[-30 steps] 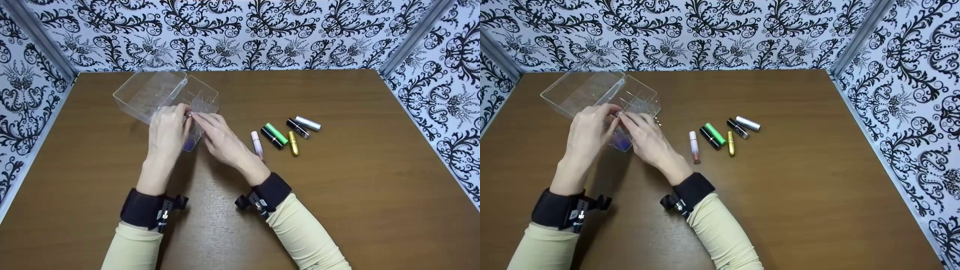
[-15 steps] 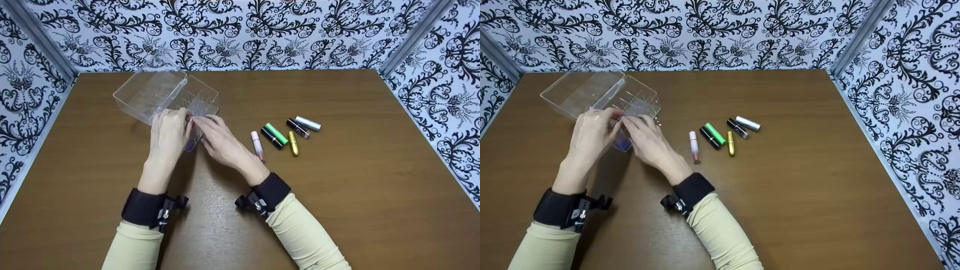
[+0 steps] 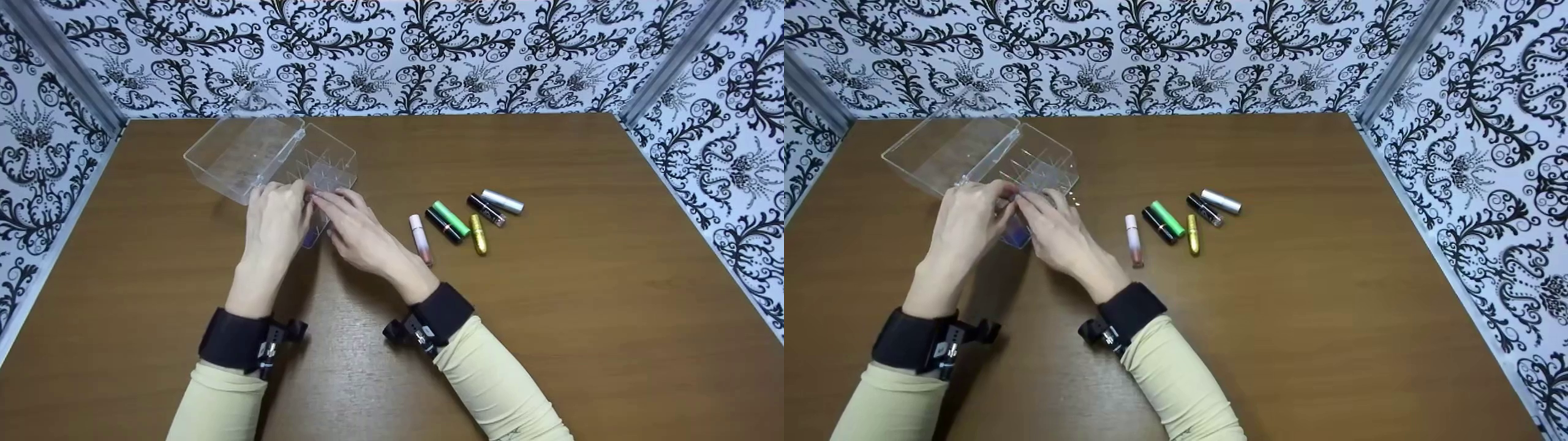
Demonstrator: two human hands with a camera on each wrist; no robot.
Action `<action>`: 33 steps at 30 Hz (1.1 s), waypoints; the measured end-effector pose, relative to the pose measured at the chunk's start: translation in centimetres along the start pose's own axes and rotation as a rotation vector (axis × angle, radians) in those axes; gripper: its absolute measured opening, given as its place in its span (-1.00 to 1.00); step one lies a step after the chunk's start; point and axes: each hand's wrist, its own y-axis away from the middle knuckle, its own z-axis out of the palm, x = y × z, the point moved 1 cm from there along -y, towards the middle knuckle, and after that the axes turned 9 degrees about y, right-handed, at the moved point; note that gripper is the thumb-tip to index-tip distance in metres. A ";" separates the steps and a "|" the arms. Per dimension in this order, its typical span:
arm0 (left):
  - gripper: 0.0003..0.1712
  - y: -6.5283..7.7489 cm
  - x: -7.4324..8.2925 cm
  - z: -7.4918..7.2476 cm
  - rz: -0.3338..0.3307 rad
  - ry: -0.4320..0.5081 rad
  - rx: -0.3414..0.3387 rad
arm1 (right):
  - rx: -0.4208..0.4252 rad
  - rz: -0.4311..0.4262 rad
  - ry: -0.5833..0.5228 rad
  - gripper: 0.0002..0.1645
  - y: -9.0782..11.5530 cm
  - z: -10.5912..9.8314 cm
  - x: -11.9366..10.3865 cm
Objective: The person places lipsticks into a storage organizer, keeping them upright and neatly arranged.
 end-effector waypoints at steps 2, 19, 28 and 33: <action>-0.83 0.0 0.0 0.0 0.000 -0.010 -0.002 | -0.006 0.008 -0.006 -0.37 0.0 0.0 0.0; -0.77 -0.3 1.3 -0.8 -0.003 0.053 0.050 | -0.068 0.211 -0.091 -0.37 0.1 -2.9 1.5; -0.85 -0.3 4.4 0.5 0.191 0.197 0.127 | -0.291 0.445 -0.086 -0.43 2.0 -7.2 5.3; -0.82 0.3 6.1 2.0 0.298 0.262 -0.073 | -0.417 0.505 -0.031 -0.48 3.2 -7.7 7.0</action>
